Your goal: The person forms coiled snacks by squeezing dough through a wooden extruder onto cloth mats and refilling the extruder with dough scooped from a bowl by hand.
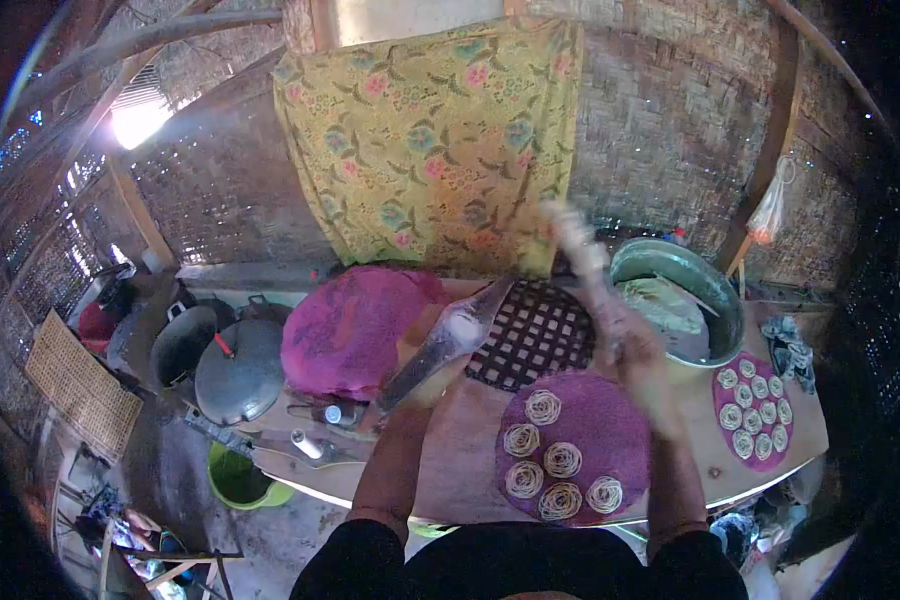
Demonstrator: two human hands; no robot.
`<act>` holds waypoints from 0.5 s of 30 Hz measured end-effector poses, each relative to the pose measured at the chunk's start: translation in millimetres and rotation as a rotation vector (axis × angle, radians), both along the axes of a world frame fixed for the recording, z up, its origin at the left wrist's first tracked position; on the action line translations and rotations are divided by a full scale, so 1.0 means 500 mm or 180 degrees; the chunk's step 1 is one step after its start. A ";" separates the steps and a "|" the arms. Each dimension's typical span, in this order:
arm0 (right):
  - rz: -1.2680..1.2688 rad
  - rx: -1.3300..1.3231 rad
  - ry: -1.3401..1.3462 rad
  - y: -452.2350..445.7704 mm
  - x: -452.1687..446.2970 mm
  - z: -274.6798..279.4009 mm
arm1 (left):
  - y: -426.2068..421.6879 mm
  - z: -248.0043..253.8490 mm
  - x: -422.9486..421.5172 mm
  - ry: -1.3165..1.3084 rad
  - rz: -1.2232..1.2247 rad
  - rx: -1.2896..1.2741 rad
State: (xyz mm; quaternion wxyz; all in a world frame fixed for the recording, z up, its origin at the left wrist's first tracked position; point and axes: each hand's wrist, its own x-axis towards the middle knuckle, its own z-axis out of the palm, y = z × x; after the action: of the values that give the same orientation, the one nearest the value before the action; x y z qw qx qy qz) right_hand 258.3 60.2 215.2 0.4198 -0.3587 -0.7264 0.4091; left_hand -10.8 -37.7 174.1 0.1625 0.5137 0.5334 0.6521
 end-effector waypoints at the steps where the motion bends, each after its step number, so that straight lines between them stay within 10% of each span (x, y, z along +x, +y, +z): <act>1: -0.0531 0.0424 -0.0288 0.063 0.044 -0.011 | -0.009 -0.024 -0.014 -0.0195 -0.0044 0.0055; 7: -0.1930 0.0493 -0.4217 0.400 0.329 -0.218 | -0.107 0.009 -0.141 -0.1150 0.0900 -0.0546; 11: -0.0867 0.0655 -0.1443 0.224 0.118 -0.126 | -0.091 0.057 -0.182 -0.3020 -0.0736 0.1481; 15: 0.1652 -0.2269 0.0758 -0.040 -0.111 -0.101 | -0.020 0.063 -0.082 -0.3964 -0.2239 0.1884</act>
State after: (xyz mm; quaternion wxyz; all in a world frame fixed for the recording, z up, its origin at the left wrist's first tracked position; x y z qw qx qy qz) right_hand 202.8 40.0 164.5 0.2343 -0.2374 -0.5528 0.7637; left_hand -51.8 -47.7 205.8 0.4860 0.2135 -0.0474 0.8461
